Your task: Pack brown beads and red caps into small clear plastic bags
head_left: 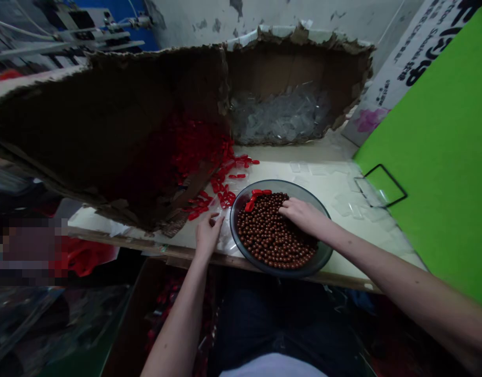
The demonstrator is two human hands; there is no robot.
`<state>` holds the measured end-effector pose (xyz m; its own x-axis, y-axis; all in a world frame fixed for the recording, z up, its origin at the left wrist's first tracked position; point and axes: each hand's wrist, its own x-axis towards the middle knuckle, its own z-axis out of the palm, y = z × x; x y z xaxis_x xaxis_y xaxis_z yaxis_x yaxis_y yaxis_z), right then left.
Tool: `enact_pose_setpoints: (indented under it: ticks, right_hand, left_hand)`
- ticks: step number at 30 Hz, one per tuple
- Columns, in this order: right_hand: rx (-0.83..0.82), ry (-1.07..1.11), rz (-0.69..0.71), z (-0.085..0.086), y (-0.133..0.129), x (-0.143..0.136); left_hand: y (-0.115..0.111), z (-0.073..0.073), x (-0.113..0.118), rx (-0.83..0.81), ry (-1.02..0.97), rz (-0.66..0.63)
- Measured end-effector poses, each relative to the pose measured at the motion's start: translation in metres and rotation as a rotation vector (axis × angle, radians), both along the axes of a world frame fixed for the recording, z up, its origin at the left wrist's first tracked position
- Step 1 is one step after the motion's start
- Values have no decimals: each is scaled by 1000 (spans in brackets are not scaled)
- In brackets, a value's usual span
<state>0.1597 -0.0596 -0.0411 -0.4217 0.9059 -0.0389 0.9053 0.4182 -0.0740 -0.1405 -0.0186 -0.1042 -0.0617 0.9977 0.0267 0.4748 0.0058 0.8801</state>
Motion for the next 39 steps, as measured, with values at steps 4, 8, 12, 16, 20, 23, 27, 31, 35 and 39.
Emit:
enact_pose_setpoints:
  ticks: [4,8,12,16,20,23,27,31,35,39]
  right_hand:
    - [-148,176,92,-4,-3,-24]
    - [-266,457,4,-5,-6,-22]
    - [-459,956,-159,-2,-12,-14]
    - [-530,1291,-289,9,-24,-15]
    - [-458,1427,-344,21,-34,-20]
    - [-372,1491,-340,24,-36,-22]
    - [-309,1504,-295,28,-37,-23]
    - [-324,1453,-241,36,-40,-22]
    - [-290,1334,-192,50,-45,-21]
    - [-234,1309,-134,61,-52,-23]
  left_hand:
    - [-1,-3,8,108,74,1]
    - [-4,6,5,197,139,93]
    - [-10,28,8,285,103,156]
    - [-24,60,32,372,-26,91]
    - [-40,80,67,249,-231,-207]
    - [-49,81,89,52,-435,-463]
    - [-53,75,106,-68,-651,-531]
    - [-51,78,107,-155,-698,-471]
    - [-53,90,98,-112,-614,-515]
    - [-58,103,88,120,-431,-599]
